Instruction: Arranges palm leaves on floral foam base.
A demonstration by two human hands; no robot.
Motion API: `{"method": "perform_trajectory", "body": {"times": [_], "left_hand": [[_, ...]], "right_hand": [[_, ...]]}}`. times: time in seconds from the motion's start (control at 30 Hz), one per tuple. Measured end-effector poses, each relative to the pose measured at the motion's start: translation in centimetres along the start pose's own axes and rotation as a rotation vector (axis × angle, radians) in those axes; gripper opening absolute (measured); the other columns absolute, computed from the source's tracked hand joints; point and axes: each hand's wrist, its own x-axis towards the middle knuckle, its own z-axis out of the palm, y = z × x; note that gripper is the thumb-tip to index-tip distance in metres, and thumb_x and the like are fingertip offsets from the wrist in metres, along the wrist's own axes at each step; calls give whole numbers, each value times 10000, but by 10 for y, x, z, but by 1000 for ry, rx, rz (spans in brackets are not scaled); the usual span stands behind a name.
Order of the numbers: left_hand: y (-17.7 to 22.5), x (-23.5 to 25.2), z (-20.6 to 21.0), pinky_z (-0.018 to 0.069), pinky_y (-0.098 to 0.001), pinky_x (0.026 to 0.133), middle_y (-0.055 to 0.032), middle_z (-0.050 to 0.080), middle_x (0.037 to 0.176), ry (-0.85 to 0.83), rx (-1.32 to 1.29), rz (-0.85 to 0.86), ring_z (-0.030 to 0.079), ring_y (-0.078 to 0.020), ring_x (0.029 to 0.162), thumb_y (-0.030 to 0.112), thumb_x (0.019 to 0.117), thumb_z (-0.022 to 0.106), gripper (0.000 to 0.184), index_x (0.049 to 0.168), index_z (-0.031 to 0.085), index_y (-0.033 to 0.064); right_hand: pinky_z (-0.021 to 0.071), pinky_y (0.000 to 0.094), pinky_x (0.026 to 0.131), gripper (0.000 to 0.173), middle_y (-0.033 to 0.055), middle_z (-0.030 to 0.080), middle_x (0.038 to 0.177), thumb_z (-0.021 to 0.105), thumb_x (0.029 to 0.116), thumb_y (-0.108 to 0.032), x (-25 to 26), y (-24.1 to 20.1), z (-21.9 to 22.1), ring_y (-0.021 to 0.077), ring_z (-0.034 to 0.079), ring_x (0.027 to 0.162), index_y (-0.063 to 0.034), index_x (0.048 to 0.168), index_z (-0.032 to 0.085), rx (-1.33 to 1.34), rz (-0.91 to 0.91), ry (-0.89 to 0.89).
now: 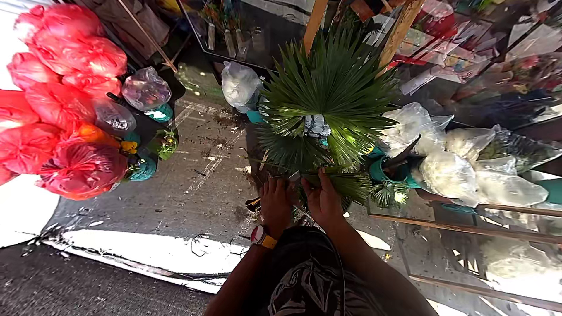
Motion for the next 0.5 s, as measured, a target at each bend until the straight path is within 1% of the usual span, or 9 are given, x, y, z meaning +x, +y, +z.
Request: {"method": "perform_trajectory", "body": {"times": [0.1,0.17,0.23,0.27,0.3,0.33,0.37,0.43,0.5], "left_hand": [[-17,19,-8,482,-593,937,-226,648,1062,92,4,-169,629,-412,1046,401,1087,386,506,1152,657,-21],[-31,32,-21,461,-609,949,-233,649,1058,144,-37,-282,623,-413,1047,379,1103,350,508,1172,644,-30],[-36,33,-33,465,-592,895,-200,674,992,70,-69,-332,635,-379,971,407,1109,302,550,1176,662,-3],[-36,28,-37,512,-567,824,-164,670,911,4,-88,-321,652,-338,869,414,1107,313,536,1197,659,14],[-35,19,-39,543,-543,736,-142,670,875,-55,-108,-265,659,-305,777,417,1096,368,504,1246,634,16],[-32,8,-39,561,-517,673,-137,676,885,-100,-116,-178,660,-283,721,407,1072,451,480,1269,615,2],[-29,-2,-37,569,-497,632,-148,680,906,-129,-110,-75,664,-277,692,385,1052,510,457,1230,620,-21],[-23,-14,-30,596,-470,636,-157,708,958,-185,-131,84,706,-269,726,349,1049,536,399,1156,668,-12],[-20,-10,-26,580,-402,692,-111,673,925,-367,-328,56,665,-210,752,321,1083,470,381,1174,673,13]], "right_hand": [[626,382,822,394,191,608,1248,555,1061,-175,-4,-1,3,271,699,980,-4,1403,457,8,20,28],[630,392,812,381,196,617,1224,556,1060,-173,-6,-3,4,277,702,967,3,1387,469,7,12,33],[627,406,810,376,196,611,1216,546,1065,-170,-2,-6,5,282,698,963,-3,1391,458,-7,-26,27],[630,412,794,360,193,621,1185,552,1061,-163,3,-9,5,280,699,943,-8,1374,463,-17,-64,30],[630,414,780,344,184,629,1157,558,1059,-161,8,-14,5,274,699,924,-14,1357,470,-37,-107,29],[630,413,763,330,177,639,1132,560,1057,-161,14,-20,4,269,701,904,-18,1343,480,-64,-146,24],[631,409,744,315,170,642,1115,556,1059,-160,18,-26,2,264,702,885,-23,1333,480,-95,-179,6],[627,392,718,291,157,651,1105,548,1063,-166,23,-37,-1,249,701,868,-37,1317,492,-170,-189,-48],[618,374,691,263,152,668,1070,564,1054,-165,23,-43,-2,233,699,829,-33,1279,534,-251,-135,-92]]}}
